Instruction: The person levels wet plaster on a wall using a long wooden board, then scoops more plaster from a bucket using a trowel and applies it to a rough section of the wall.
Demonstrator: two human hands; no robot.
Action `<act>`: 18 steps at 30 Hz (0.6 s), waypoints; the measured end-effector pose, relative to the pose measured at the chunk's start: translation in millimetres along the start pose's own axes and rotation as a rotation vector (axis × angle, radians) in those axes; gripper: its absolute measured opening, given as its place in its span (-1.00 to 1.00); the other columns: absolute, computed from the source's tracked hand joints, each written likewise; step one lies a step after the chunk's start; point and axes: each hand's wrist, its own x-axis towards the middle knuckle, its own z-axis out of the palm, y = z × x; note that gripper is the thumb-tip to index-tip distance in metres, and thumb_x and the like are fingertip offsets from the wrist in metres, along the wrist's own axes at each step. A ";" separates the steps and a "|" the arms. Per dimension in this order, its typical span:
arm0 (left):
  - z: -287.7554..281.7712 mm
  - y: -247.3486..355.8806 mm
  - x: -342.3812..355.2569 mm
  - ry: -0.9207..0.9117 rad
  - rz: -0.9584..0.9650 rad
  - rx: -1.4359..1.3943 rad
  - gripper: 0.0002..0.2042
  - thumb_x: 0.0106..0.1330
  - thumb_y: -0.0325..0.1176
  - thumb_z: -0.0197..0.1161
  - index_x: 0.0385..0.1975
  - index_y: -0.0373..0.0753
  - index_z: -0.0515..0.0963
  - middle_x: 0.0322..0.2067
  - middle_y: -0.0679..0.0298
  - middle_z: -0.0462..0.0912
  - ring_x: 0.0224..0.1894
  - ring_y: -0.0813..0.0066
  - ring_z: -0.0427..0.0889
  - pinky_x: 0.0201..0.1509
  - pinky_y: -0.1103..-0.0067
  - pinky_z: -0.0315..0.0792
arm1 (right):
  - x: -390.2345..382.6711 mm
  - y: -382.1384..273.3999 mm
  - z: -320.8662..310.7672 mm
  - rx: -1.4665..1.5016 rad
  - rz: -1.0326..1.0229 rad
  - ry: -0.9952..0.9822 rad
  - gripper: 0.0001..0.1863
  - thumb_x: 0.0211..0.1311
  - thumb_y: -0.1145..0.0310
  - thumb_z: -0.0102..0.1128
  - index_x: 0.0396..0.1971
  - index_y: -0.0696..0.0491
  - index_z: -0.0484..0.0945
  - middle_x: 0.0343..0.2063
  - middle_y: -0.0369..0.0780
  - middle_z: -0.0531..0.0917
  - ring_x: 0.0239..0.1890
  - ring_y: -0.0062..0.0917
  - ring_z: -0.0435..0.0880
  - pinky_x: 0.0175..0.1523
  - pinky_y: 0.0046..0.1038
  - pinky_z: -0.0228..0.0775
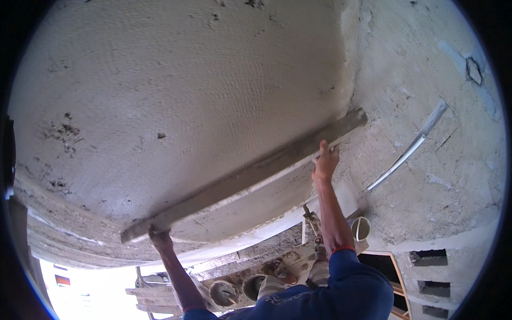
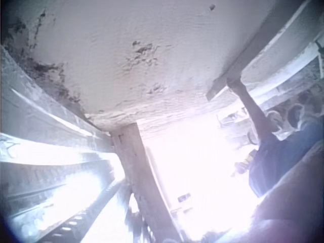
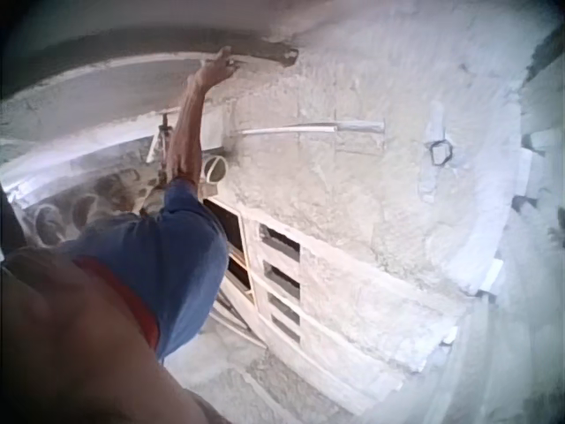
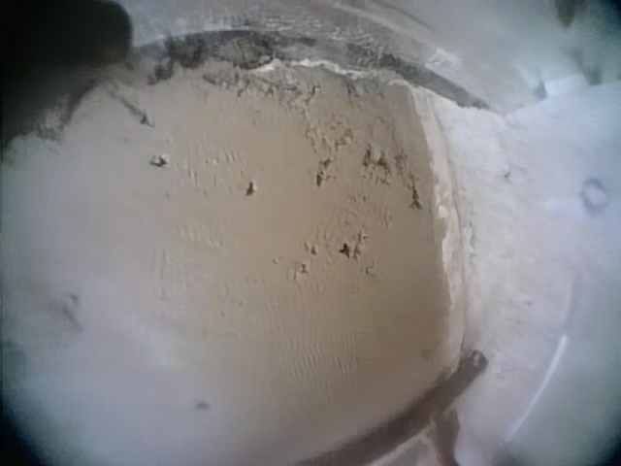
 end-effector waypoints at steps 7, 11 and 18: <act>105.2 193.6 -2.7 -0.100 0.109 -0.259 -0.61 0.32 -0.08 0.13 0.01 -0.22 0.42 -0.04 0.12 0.51 -0.09 0.29 0.56 -0.20 0.41 0.51 | 1.9 -197.6 107.2 0.072 -0.313 0.001 -0.37 0.26 0.21 0.20 0.18 0.28 0.24 0.07 -0.05 0.44 0.00 -0.30 0.51 -0.06 -0.22 0.53; 160.7 287.0 -4.7 -0.076 0.214 -0.222 -0.52 0.33 -0.12 0.14 0.11 -0.31 0.31 0.00 0.02 0.45 -0.01 0.18 0.53 -0.07 0.33 0.56 | 7.8 -279.5 154.2 0.127 -0.350 -0.097 -0.30 0.25 0.20 0.20 0.20 0.34 0.14 0.10 0.04 0.39 0.05 -0.13 0.52 0.01 -0.21 0.58; 222.4 458.2 44.2 -0.137 0.281 -0.232 -0.55 0.36 -0.26 0.09 0.14 -0.41 0.26 0.07 -0.08 0.39 0.08 0.02 0.48 0.09 0.19 0.52 | 18.5 -405.4 207.2 0.361 -0.540 -0.267 -0.60 0.29 0.20 0.14 -0.01 0.14 0.39 -0.04 -0.07 0.49 -0.08 -0.21 0.54 -0.15 -0.22 0.64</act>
